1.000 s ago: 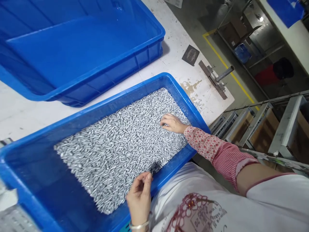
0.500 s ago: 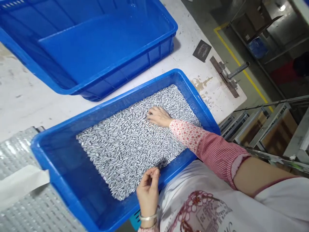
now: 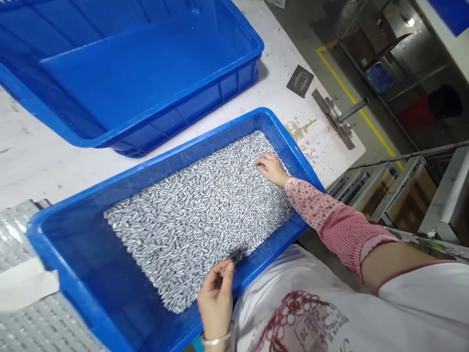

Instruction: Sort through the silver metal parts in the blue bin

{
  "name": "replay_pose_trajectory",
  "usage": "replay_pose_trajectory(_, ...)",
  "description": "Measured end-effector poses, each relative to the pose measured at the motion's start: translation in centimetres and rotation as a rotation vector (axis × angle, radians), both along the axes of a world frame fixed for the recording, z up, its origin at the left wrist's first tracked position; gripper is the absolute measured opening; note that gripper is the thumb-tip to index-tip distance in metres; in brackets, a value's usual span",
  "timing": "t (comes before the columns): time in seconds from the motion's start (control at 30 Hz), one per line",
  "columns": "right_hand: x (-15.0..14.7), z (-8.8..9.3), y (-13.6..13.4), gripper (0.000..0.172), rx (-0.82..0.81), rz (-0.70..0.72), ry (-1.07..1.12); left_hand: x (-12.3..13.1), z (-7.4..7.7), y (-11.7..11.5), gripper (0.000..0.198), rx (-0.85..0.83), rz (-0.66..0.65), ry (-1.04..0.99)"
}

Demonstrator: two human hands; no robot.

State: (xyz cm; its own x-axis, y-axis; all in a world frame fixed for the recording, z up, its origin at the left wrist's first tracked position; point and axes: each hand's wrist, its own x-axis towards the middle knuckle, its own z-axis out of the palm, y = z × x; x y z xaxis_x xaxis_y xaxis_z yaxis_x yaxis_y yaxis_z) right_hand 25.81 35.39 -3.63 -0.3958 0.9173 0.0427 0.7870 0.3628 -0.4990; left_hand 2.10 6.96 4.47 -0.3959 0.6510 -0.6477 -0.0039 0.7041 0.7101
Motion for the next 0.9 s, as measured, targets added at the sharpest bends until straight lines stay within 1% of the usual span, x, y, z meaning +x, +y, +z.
replay_pose_trajectory(0.07,0.6,0.0,-1.1,0.016,-0.002,0.061,0.025,-0.3,-0.2,-0.1,0.052,-0.011,0.012,0.012)
replay_pose_trajectory(0.13,1.0,0.0,-1.7,0.015,-0.009,0.078,0.037,-0.6,-0.5,-0.4,0.053,-0.027,0.014,0.038)
replay_pose_trajectory(0.2,0.8,0.1,-1.8,0.014,-0.023,0.087,0.043,-0.7,-0.9,-0.8,0.054,-0.045,-0.005,0.068)
replay_pose_trajectory(0.27,-0.3,0.2,-1.6,0.015,-0.037,0.115,0.050,-0.7,-1.2,-1.2,0.055,-0.051,-0.024,0.083)
replay_pose_trajectory(0.37,-3.3,0.4,-0.9,0.018,-0.056,0.191,0.047,-0.4,-1.3,-1.4,0.055,-0.037,-0.039,0.096)
replay_pose_trajectory(0.47,-6.1,0.4,-0.3,0.021,-0.084,0.238,-0.014,-0.1,-1.3,-1.5,0.055,-0.021,-0.058,0.123)
replay_pose_trajectory(0.57,-7.1,0.3,0.3,0.020,-0.082,0.214,-0.134,0.2,-1.2,-1.5,0.056,-0.028,-0.051,0.136)
replay_pose_trajectory(0.67,-6.9,0.3,0.6,0.019,-0.049,0.150,-0.217,0.2,-1.0,-1.7,0.059,-0.044,-0.028,0.142)
replay_pose_trajectory(0.73,-6.6,0.4,0.7,0.021,-0.039,0.128,-0.212,0.2,-1.0,-1.8,0.060,-0.049,-0.018,0.150)
replay_pose_trajectory(0.9,-7.7,0.5,0.9,0.021,-0.081,0.191,-0.172,0.1,-0.9,-1.7,0.061,-0.061,-0.017,0.151)
